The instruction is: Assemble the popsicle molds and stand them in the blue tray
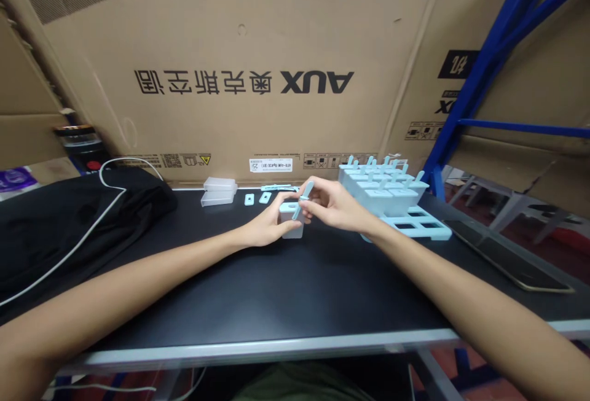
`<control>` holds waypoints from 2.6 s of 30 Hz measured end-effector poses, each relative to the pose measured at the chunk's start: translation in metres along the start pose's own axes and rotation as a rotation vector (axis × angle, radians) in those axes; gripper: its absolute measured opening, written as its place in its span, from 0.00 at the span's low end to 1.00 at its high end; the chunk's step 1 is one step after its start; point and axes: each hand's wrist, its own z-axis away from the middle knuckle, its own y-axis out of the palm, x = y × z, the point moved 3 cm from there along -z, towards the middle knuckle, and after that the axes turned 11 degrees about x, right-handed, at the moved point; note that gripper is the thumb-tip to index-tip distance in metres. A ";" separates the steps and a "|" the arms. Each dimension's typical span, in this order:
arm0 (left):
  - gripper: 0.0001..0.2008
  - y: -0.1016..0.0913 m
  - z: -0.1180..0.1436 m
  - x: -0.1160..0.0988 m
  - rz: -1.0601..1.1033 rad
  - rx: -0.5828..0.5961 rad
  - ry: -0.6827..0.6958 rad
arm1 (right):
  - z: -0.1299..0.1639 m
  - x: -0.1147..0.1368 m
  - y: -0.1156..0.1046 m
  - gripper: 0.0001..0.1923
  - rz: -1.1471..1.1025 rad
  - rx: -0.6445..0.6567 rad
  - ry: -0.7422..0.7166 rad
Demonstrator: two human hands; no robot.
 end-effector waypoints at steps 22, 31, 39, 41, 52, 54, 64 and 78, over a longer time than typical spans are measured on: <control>0.21 -0.007 -0.001 0.006 0.008 -0.079 -0.093 | -0.010 -0.011 0.010 0.06 0.134 -0.176 0.018; 0.17 -0.007 -0.001 0.006 0.036 -0.086 -0.110 | -0.010 -0.013 0.014 0.07 0.218 -0.258 -0.012; 0.16 -0.009 0.000 0.006 -0.146 -0.012 -0.115 | -0.011 -0.014 0.015 0.05 0.285 -0.230 0.027; 0.15 -0.009 0.001 0.007 -0.301 0.035 -0.138 | -0.010 -0.013 0.016 0.05 0.358 -0.129 0.051; 0.15 -0.004 0.003 -0.002 -0.734 -0.086 -0.286 | -0.005 -0.028 0.026 0.27 0.690 -0.125 0.387; 0.16 -0.002 0.005 -0.006 -0.802 -0.095 -0.338 | -0.004 -0.030 0.031 0.29 0.655 -0.130 0.449; 0.15 0.002 0.007 -0.011 -0.949 -0.089 -0.395 | -0.003 -0.028 0.038 0.43 0.544 -0.153 0.325; 0.21 0.005 0.007 -0.014 -1.040 0.006 -0.415 | 0.052 0.044 -0.103 0.23 1.127 -0.382 0.648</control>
